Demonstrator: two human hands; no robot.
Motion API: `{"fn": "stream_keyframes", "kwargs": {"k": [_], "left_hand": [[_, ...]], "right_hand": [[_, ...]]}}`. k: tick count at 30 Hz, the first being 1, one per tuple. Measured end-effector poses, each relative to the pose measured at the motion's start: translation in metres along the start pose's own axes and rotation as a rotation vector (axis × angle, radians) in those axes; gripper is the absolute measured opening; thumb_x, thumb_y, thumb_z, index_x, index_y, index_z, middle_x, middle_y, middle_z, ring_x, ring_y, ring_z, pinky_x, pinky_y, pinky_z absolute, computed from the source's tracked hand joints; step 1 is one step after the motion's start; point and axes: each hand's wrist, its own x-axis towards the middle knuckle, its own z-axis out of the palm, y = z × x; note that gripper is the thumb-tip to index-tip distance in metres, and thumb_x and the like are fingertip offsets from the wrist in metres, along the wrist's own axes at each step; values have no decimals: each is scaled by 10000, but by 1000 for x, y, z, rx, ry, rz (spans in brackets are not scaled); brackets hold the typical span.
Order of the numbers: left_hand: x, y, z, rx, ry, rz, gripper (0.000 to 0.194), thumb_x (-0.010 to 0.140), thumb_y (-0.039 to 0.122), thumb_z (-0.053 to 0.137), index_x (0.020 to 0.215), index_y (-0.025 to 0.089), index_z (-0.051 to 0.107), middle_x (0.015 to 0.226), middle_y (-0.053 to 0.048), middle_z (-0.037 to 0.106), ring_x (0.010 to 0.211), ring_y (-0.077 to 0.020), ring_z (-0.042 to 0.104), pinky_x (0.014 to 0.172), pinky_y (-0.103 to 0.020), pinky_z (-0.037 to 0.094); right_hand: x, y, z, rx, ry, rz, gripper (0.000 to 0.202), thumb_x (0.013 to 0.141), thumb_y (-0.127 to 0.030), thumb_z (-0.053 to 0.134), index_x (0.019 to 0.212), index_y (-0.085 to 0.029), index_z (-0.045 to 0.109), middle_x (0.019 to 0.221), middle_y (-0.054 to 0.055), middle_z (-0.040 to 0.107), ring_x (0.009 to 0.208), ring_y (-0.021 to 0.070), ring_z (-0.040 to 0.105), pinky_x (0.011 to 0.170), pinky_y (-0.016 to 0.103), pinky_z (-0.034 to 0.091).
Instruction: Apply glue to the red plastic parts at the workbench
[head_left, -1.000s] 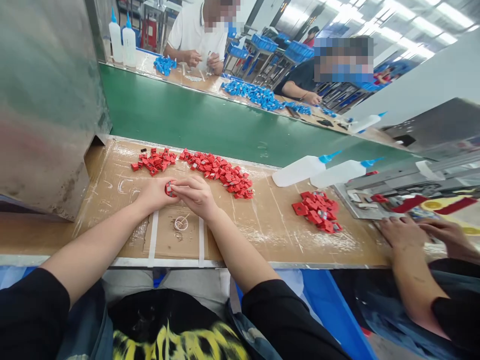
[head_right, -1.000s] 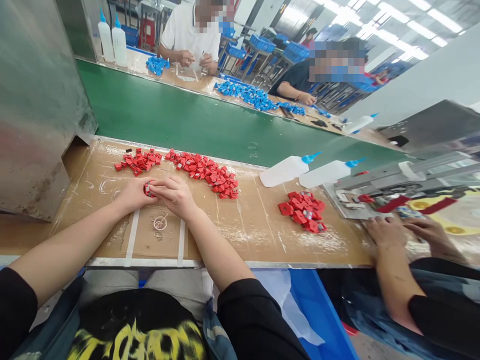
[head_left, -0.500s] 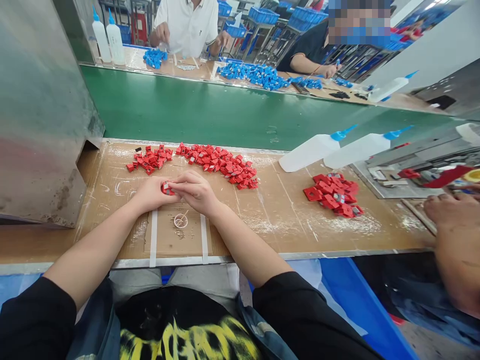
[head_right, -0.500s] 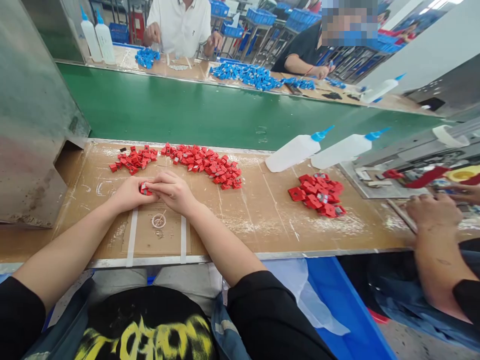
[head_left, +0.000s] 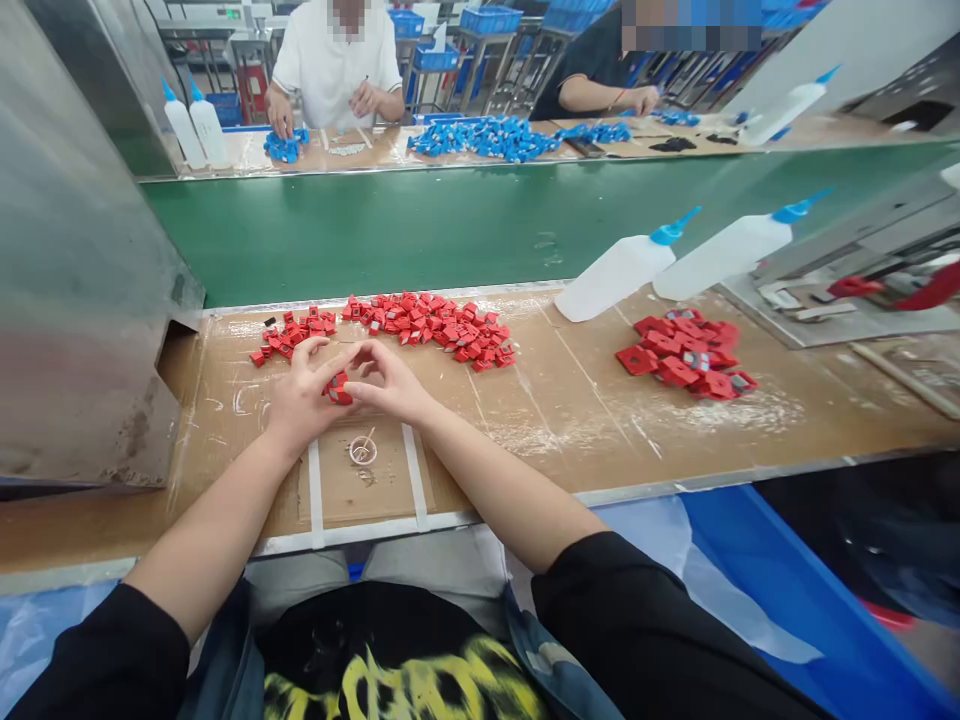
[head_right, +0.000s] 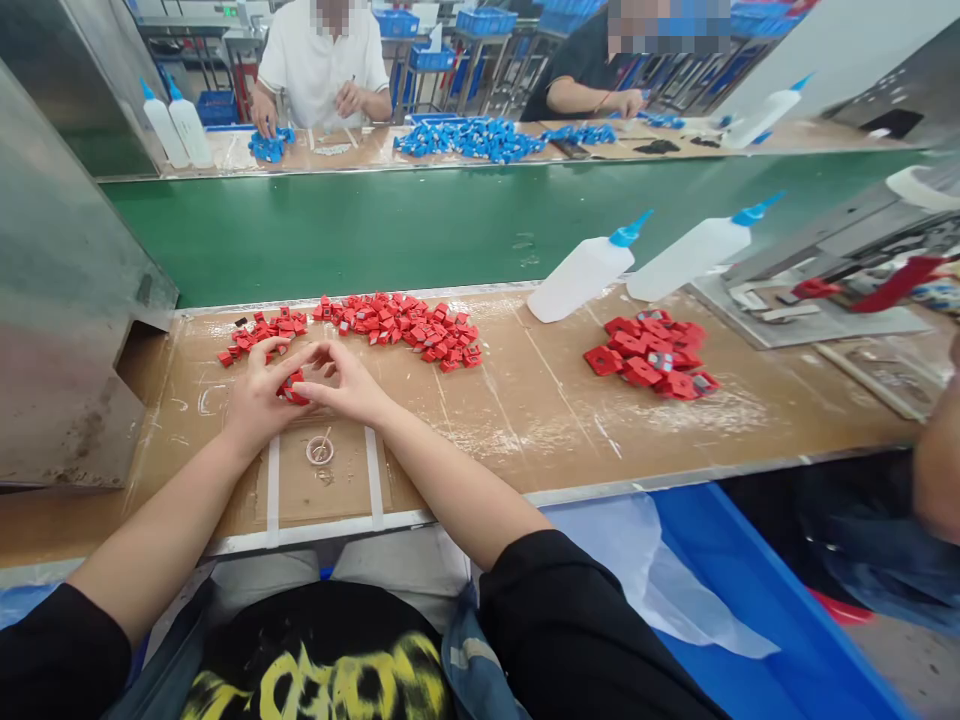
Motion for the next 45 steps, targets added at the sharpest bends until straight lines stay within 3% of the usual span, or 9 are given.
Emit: {"fn": "stream_keyframes", "kwargs": {"k": [8,11,14,17,21,29,36,41,45], "left_hand": [[3,-2,-5,106,-146,2,674,847,326,779,1481,410,567,1347,-71,520,819,-146,649,716,-269,532],[5,-4,-4,-29,-199,-10,822,795,443,828,1543,386,492,1396,-92,513,988,-227,676,822,-318,559],[9,-9,0,-419,-273,-30,1056,735,661,815,1615,278,374,1439,-138,539,1246,-331,610,1004,-403,543],[13,-7,5,-679,-308,-94,1008,772,706,759,1573,192,428,1441,-170,576,1308,-353,582,1058,-434,525],[15,0,7,-708,-265,-102,865,752,616,825,1463,209,547,1460,-146,574,1331,-347,567,1069,-425,522],[12,5,10,-904,-264,-151,1123,673,765,803,1558,212,388,1359,-172,627,1145,-321,669,1006,-437,548],[10,17,7,-774,-131,-65,805,748,678,796,1354,187,597,1332,-151,647,1242,-327,625,1089,-449,501],[7,12,11,-819,-236,-133,1139,648,797,796,1541,198,420,1344,-162,626,1144,-325,671,963,-409,572],[5,7,10,-645,-198,-103,973,745,588,853,1554,266,419,1459,-140,574,1070,-260,700,928,-384,592]], "right_hand": [[2,2,3,177,-301,71,547,840,-555,793,1128,-126,614,965,51,659,858,189,628,766,310,544],[2,3,6,209,-244,57,558,822,-517,815,1162,-130,601,976,55,669,887,195,640,797,317,559],[3,3,7,260,-185,31,506,830,-472,811,1150,-145,596,999,53,672,906,191,644,839,327,556],[3,2,6,202,-139,-16,429,818,-442,821,1049,-152,605,954,30,643,860,173,614,803,308,531],[2,2,5,78,-89,-98,406,793,-434,830,1004,-158,619,923,12,604,813,158,562,759,285,485],[0,-5,6,-18,-120,-150,314,910,-435,681,1057,-169,598,974,39,615,881,189,563,831,326,471],[-5,-6,15,-62,-29,-218,339,930,-498,672,1034,-177,636,931,39,649,851,185,578,821,318,497],[-4,-2,10,52,0,-112,502,789,-596,810,1014,-173,660,878,35,671,758,174,594,741,308,506],[-1,1,9,409,-22,112,612,861,-750,657,1044,-167,624,784,37,676,613,154,592,578,271,484]]}}
